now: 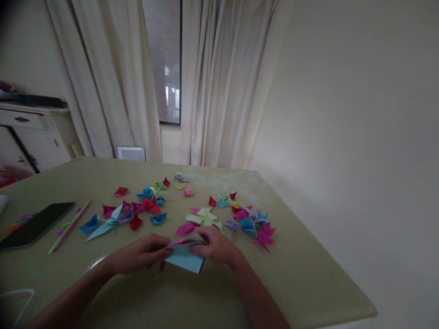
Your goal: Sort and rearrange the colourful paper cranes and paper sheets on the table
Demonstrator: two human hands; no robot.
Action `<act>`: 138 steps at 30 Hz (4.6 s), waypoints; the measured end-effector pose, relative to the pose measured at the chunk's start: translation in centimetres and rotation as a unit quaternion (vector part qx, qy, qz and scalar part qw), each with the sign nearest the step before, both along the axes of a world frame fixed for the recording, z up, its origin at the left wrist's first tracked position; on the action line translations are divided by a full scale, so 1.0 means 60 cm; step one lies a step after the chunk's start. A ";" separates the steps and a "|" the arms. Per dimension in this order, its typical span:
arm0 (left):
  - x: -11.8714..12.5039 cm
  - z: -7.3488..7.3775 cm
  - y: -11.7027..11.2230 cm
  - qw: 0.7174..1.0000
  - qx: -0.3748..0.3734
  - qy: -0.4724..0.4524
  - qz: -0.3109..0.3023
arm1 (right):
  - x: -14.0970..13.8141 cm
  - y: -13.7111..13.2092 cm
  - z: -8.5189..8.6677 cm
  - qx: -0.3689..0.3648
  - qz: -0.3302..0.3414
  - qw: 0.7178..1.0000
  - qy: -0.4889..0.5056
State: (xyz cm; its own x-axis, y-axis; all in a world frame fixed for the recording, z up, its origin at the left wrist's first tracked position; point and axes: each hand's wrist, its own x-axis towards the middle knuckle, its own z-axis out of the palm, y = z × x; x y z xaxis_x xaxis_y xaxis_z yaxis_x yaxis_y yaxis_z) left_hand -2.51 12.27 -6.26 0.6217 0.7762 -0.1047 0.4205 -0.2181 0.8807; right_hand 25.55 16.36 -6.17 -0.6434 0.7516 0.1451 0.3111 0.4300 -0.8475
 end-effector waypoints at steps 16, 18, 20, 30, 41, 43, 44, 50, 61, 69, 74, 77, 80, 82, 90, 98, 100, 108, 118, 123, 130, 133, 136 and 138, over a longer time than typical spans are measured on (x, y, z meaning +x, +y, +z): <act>0.004 -0.013 -0.007 0.994 0.030 0.101 -0.030 | -0.030 -0.026 -0.027 0.002 0.129 0.985 -0.119; 0.008 -0.008 -0.009 0.993 0.031 0.112 -0.029 | -0.030 -0.027 -0.024 0.036 0.125 0.985 -0.114; 0.008 -0.002 -0.010 0.992 0.036 0.122 -0.024 | -0.030 -0.028 -0.019 0.056 0.122 0.985 -0.105; -0.037 -0.010 0.015 0.990 0.067 0.107 0.056 | -0.025 -0.024 -0.013 0.070 0.124 0.988 -0.063; -0.082 -0.099 0.076 0.800 0.455 0.270 0.282 | -0.034 -0.035 -0.009 0.113 0.181 0.977 -0.026; -0.086 -0.101 0.079 0.803 0.445 0.290 0.272 | -0.034 -0.035 -0.008 0.112 0.171 0.979 -0.006; -0.087 -0.100 0.080 0.809 0.435 0.293 0.267 | -0.034 -0.034 -0.007 0.112 0.161 0.981 0.006; -0.038 -0.062 0.049 0.854 0.431 0.190 0.222 | -0.035 -0.021 -0.012 0.126 -0.018 0.989 0.081; 0.024 -0.031 0.011 0.925 0.337 0.065 0.165 | -0.037 -0.003 -0.024 0.168 -0.074 0.978 0.102; -0.109 -0.031 0.050 0.780 0.321 0.409 0.349 | -0.035 0.006 -0.030 0.068 -0.113 0.978 0.158; -0.110 -0.029 0.048 0.836 0.237 0.377 0.321 | -0.035 0.006 -0.031 0.043 -0.108 0.980 0.164; -0.104 -0.024 0.049 0.847 0.241 0.341 0.330 | -0.037 0.005 -0.033 0.039 -0.106 0.980 0.164; -0.091 -0.017 0.049 0.892 0.237 0.180 0.340 | -0.041 0.002 -0.036 0.032 -0.113 0.982 0.149; -0.073 -0.010 0.045 0.923 0.213 0.013 0.321 | -0.044 0.000 -0.038 0.023 -0.118 0.982 0.144; 0.008 -0.005 0.019 0.945 0.103 -0.207 0.231 | -0.051 -0.009 -0.033 -0.039 -0.090 0.982 0.160; 0.015 -0.009 0.016 0.940 0.033 -0.247 0.233 | -0.053 -0.014 -0.025 -0.089 -0.073 0.980 0.163; 0.016 -0.011 0.016 0.932 0.009 -0.269 0.244 | -0.053 -0.014 -0.027 -0.109 -0.064 0.978 0.166; 0.019 -0.024 0.015 0.917 -0.060 -0.314 0.239 | -0.053 -0.015 -0.028 -0.137 -0.049 0.970 0.194; 0.025 -0.012 0.007 0.942 -0.016 -0.273 0.196 | -0.052 -0.018 -0.024 -0.126 -0.063 0.969 0.204; 0.027 -0.012 0.007 0.947 0.010 -0.265 0.183 | -0.052 -0.018 -0.024 -0.106 -0.072 0.971 0.204; 0.027 -0.013 0.008 0.949 0.022 -0.262 0.174 | -0.052 -0.018 -0.024 -0.093 -0.089 0.970 0.206; 0.029 -0.014 0.006 0.952 0.032 -0.256 0.167 | -0.053 -0.017 -0.025 -0.091 -0.100 0.969 0.206; 0.028 -0.016 0.005 0.954 0.056 -0.246 0.165 | -0.054 -0.017 -0.025 -0.090 -0.113 0.969 0.201; 0.027 -0.016 0.005 0.954 0.084 -0.232 0.169 | -0.054 -0.017 -0.024 -0.091 -0.117 0.969 0.198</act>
